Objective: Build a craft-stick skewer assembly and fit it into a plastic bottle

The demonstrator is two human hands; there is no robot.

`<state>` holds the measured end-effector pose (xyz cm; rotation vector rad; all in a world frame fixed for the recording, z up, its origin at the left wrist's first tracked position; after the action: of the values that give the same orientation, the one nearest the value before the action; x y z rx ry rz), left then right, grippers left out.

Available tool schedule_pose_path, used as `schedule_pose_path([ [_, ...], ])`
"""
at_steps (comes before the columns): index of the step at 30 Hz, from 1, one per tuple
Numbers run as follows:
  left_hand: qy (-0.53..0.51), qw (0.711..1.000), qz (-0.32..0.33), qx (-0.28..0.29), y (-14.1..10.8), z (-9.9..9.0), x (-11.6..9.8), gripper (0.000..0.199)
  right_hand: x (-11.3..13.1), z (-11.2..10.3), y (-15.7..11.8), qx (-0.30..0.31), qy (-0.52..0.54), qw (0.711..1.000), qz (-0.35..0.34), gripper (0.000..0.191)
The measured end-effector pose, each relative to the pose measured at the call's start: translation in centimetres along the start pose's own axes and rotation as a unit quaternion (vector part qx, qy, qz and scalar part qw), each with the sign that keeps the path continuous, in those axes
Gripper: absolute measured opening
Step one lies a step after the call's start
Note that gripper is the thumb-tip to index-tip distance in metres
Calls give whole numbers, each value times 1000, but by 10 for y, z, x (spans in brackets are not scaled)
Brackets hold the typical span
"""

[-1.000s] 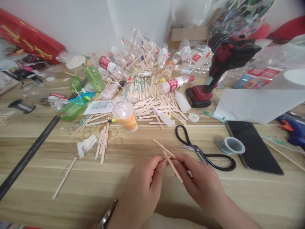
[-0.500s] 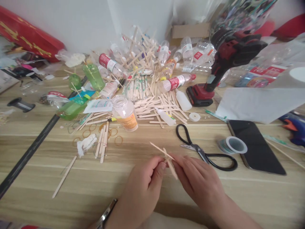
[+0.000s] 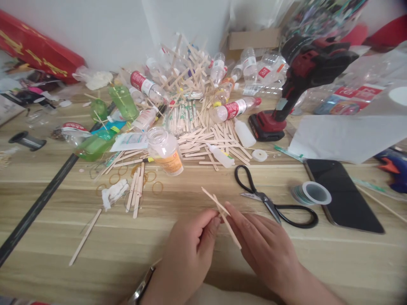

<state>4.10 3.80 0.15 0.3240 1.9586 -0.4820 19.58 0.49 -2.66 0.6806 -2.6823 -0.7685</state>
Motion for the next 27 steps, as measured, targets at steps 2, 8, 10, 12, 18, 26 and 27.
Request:
schedule_pose_path([
  [2, 27, 1000, 7, -5, -1, 0, 1, 33, 1, 1, -1, -4, -6, 1000, -2, 57],
  [8, -18, 1000, 13, 11, 1, -3, 1, 28, 2, 6, -6, -2, 2, 1000, 12, 60],
  [10, -19, 1000, 21, 10, 2, -4, 0, 27, 4, 6, -6, -5, 5, 1000, 11, 61],
  [12, 21, 999, 38, -8, 1, -3, 1, 27, 5, 5, -4, -7, -5, 1000, 12, 63],
  [18, 207, 962, 154, -88, -8, 4, 5, 29, 11, 1, 1, -11, -23, 999, 19, 63],
  [26, -55, 998, 3, 23, 0, -1, 4, 34, 12, -2, 4, -22, -16, 999, 18, 61],
  [27, -55, 998, 1, 19, 1, -2, 4, 34, 12, -2, 3, -21, -17, 999, 18, 61],
])
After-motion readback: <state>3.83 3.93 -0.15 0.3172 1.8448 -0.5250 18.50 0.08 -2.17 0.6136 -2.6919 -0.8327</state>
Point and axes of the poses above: each hand's wrist, its own y-axis towards the middle knuckle, its own z-axis out of the palm, x = y × z, the point moved 2 cm from there along y, towards the middle knuckle, and after that the axes turned 7 degrees about -y, right-handed, at the moved point
